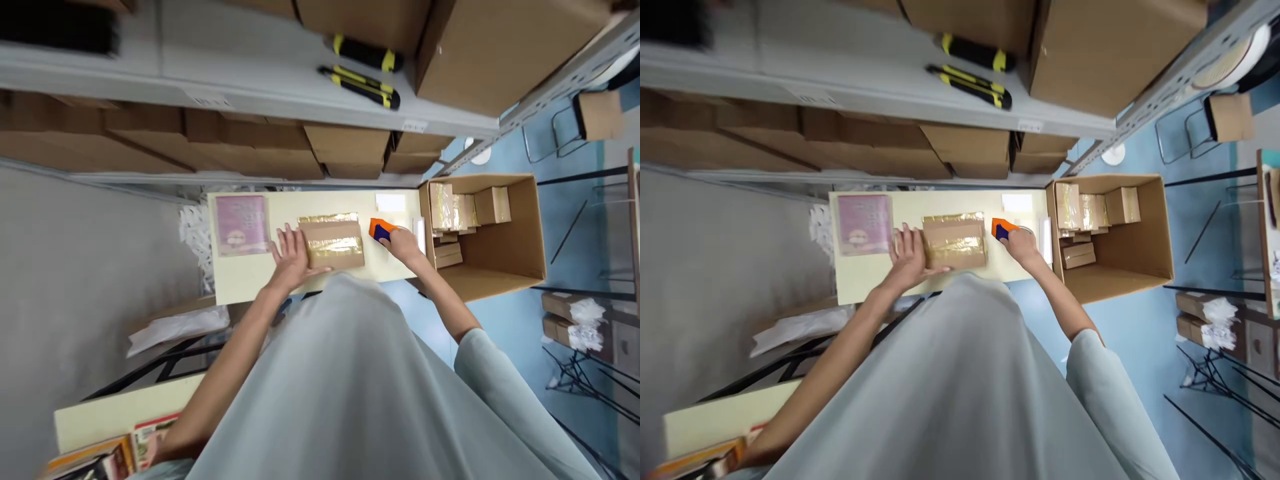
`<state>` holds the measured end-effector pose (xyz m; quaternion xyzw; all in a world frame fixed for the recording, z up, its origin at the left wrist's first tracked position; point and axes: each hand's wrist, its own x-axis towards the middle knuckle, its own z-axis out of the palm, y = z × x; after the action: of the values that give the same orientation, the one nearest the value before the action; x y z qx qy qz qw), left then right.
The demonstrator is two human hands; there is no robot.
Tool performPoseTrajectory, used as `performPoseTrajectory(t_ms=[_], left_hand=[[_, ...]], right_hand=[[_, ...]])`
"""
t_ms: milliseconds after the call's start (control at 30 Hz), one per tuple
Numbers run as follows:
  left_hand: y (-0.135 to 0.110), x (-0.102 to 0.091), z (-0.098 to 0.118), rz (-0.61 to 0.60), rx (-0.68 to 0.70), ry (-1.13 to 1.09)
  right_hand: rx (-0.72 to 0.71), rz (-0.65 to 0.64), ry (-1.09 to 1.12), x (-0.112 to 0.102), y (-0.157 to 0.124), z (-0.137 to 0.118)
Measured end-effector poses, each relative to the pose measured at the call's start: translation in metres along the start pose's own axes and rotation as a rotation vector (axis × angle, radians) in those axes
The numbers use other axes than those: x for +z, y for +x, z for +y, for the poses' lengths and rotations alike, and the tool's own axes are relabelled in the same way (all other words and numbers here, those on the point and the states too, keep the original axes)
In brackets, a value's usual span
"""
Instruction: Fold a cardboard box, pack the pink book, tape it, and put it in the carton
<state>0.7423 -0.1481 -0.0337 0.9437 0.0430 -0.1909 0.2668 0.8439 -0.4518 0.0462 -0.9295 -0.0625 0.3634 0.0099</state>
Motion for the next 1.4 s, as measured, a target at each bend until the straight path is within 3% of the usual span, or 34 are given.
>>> performPoseTrajectory(t_ms=[133, 267, 400, 533, 667, 767, 867, 967, 1033, 1100, 1200, 1300, 1400], left_hand=[[0.022, -0.041, 0.048, 0.307, 0.317, -0.189], [0.056, -0.113, 0.091, 0.585, 0.522, -0.363], [0.093, -0.185, 0.101, 0.745, 0.601, -0.410], [0.123, -0.228, 0.094, 0.786, 0.519, -0.430], [0.127, -0.238, 0.087, 0.770, 0.447, -0.494], [0.115, -0.225, 0.078, 0.771, 0.434, -0.526], [0.100, -0.201, 0.061, 0.776, 0.379, -0.560], [0.081, -0.164, 0.029, 0.767, 0.297, -0.603], [0.061, -0.128, -0.001, 0.743, 0.185, -0.631], [0.034, -0.086, -0.032, 0.704, 0.010, -0.655], [-0.012, -0.028, -0.065, 0.620, -0.226, -0.682], [-0.040, 0.012, -0.068, 0.506, -0.321, -0.677], [-0.039, 0.035, -0.047, 0.393, -0.327, -0.607]], right_hand=[[-0.033, 0.215, 0.068, -0.062, -0.012, -0.032], [-0.204, 0.431, 0.175, -0.132, -0.007, -0.078], [-0.453, 0.549, 0.200, -0.194, 0.020, -0.127], [-0.550, 0.605, 0.074, -0.236, 0.060, -0.177], [-0.481, 0.571, -0.094, -0.251, 0.090, -0.215], [-0.435, 0.596, -0.109, -0.250, 0.106, -0.228], [-0.442, 0.729, -0.050, -0.246, 0.121, -0.224], [-0.493, 0.890, 0.049, -0.222, 0.126, -0.199], [-0.499, 0.942, 0.123, -0.182, 0.116, -0.170], [-0.432, 0.914, 0.202, -0.122, 0.091, -0.136], [-0.278, 0.747, 0.359, -0.016, 0.036, -0.092], [-0.157, 0.543, 0.476, 0.074, -0.010, -0.076], [-0.086, 0.374, 0.537, 0.123, -0.022, -0.086]])
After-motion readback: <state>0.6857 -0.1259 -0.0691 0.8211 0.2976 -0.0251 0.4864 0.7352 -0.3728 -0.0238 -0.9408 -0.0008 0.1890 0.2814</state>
